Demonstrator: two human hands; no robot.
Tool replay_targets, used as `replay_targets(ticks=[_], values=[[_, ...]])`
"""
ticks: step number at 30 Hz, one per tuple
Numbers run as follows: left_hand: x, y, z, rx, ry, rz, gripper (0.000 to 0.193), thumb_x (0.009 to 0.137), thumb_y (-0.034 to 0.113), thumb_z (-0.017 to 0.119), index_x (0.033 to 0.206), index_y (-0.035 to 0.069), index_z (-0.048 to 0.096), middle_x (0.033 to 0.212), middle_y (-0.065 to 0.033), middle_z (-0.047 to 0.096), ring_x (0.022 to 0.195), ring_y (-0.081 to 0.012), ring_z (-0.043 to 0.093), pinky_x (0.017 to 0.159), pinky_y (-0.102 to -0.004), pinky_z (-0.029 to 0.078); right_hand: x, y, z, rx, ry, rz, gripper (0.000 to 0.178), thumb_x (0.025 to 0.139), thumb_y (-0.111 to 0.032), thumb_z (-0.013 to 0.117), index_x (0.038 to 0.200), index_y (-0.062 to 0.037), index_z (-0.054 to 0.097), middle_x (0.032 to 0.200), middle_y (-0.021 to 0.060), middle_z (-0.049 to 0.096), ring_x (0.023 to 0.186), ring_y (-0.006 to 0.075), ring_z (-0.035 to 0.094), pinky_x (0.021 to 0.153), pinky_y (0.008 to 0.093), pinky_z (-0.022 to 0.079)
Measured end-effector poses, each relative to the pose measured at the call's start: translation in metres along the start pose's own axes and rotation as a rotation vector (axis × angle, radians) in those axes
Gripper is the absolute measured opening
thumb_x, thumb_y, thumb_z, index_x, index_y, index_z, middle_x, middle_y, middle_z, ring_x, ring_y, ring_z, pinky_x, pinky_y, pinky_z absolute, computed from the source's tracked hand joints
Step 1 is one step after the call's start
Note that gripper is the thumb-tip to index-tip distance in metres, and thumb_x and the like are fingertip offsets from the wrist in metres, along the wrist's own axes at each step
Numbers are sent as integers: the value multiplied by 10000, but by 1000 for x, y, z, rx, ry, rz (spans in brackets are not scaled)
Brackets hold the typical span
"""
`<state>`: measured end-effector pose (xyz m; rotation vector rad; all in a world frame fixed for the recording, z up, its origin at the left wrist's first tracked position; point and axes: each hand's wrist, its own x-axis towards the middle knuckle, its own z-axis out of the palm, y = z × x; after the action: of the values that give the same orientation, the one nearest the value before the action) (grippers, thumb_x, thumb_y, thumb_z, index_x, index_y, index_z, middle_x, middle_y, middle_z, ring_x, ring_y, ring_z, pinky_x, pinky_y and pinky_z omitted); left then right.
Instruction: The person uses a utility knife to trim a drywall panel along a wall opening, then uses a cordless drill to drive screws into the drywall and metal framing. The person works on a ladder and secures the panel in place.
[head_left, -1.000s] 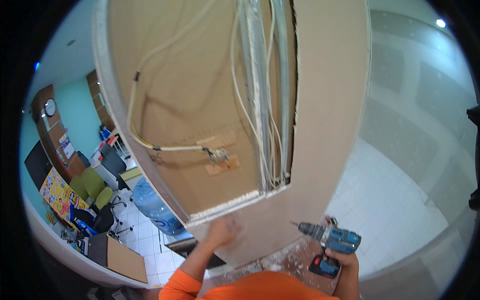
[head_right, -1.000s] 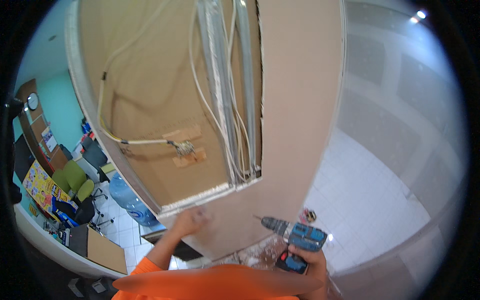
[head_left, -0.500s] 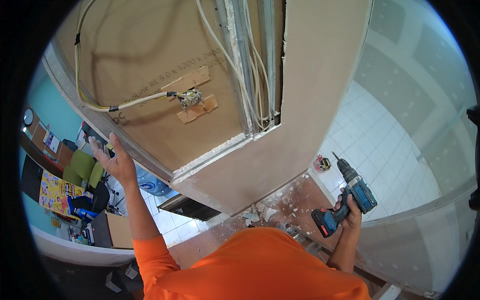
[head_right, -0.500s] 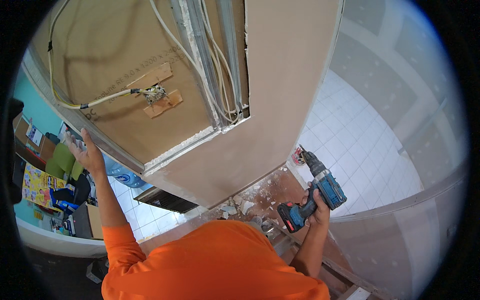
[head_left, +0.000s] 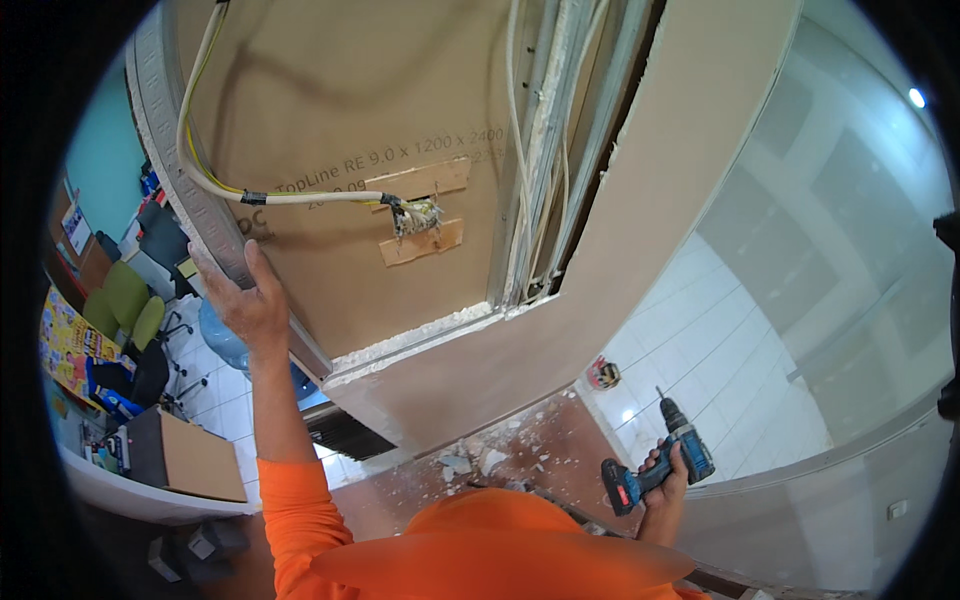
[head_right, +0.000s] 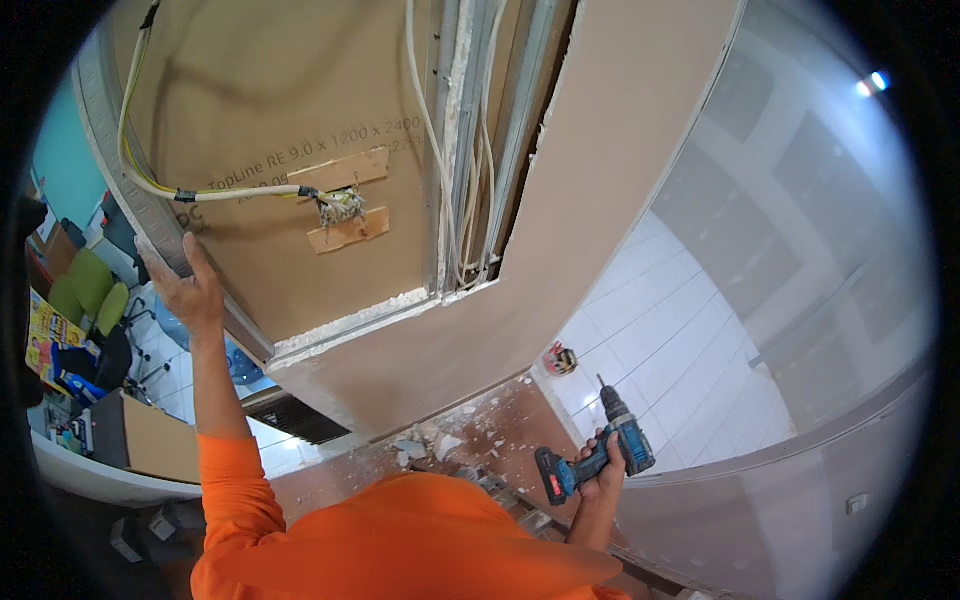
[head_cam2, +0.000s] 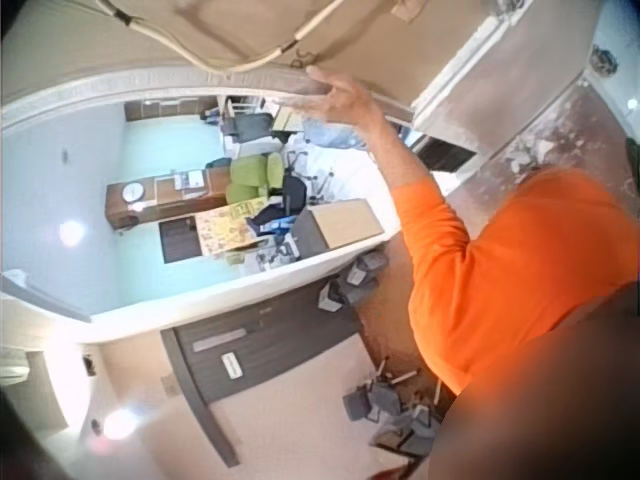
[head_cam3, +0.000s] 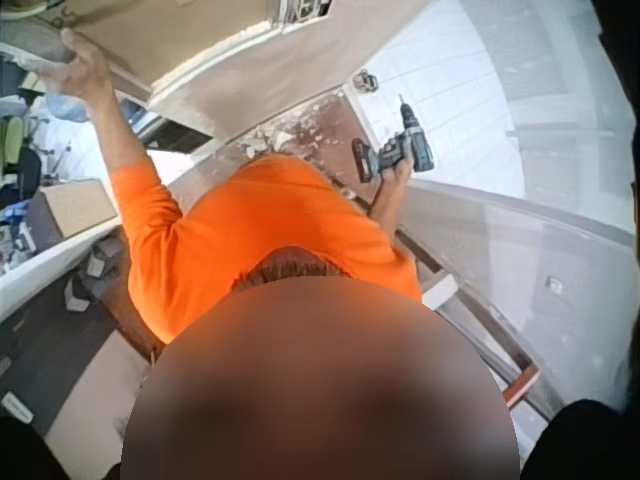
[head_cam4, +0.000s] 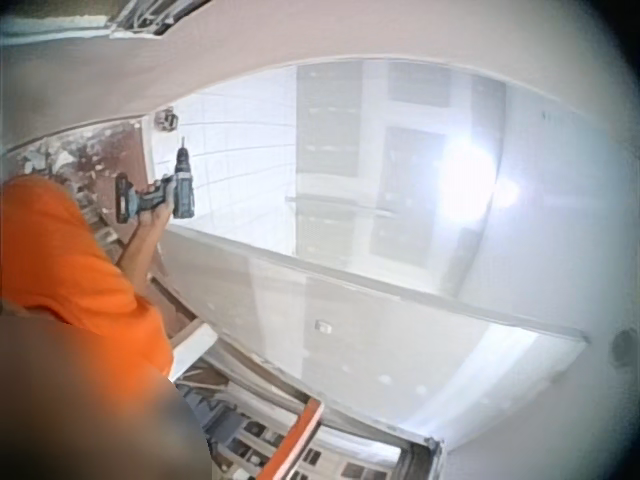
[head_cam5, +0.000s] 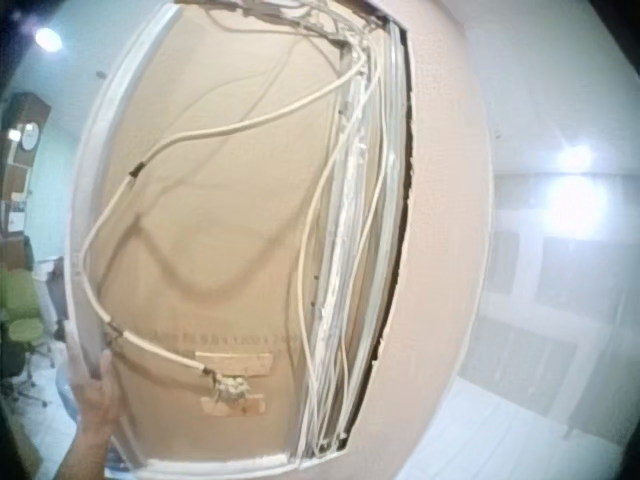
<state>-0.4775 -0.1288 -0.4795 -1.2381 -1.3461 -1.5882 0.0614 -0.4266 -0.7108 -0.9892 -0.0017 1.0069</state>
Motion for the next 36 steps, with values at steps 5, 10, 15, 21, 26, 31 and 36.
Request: replay_targets(ticks=[5,10,15,21,26,31,36], values=[[-4,-7,0,-57,28,-59,915,899,365,778,1518,-122,315,1521,-352,405,1413,-467,427,1187,-488,325,-5,1,11,-57,3,4,369,963,-435,684,1061,-84,621,784,38,641,623,161,609,591,328,530],[-5,-17,2,-115,-12,-91,870,850,274,830,1490,-108,380,1454,-325,494,1344,-461,503,1128,-483,395,-12,4,31,-113,-6,1,360,967,-409,682,1069,-70,614,782,52,639,622,170,608,594,339,533],[-4,-21,-3,-218,-124,-154,759,851,230,827,1439,-88,468,1438,-299,527,1336,-441,517,1123,-479,398,-23,10,52,-186,-35,26,361,973,-390,674,1083,-52,607,782,68,644,626,189,616,597,360,536],[-7,-23,-3,-287,-133,-186,737,851,205,820,1436,-82,477,1420,-295,548,1306,-436,549,1094,-471,430,-36,21,67,-233,-60,62,358,953,-356,721,1073,-39,607,784,72,643,629,210,625,597,377,536],[-6,-23,-4,-334,-139,-199,733,861,172,802,1447,-96,453,1406,-301,559,1266,-441,584,1051,-472,470,-42,30,70,-259,-36,105,337,960,-342,708,1079,-44,606,784,75,641,643,212,619,618,379,530],[-5,-26,-3,-345,-149,-163,747,866,153,793,1464,-101,424,1409,-306,554,1262,-449,587,1042,-473,478,-48,38,68,-260,-65,142,363,954,-357,713,1093,-42,599,808,83,649,682,222,624,657,393,533],[-9,-31,-1,-389,-158,-171,746,862,144,794,1463,-98,424,1403,-311,557,1246,-457,596,1031,-478,485,-54,45,63,-264,-84,151,373,951,-335,722,1103,-21,590,820,97,641,695,234,624,668,410,538]])
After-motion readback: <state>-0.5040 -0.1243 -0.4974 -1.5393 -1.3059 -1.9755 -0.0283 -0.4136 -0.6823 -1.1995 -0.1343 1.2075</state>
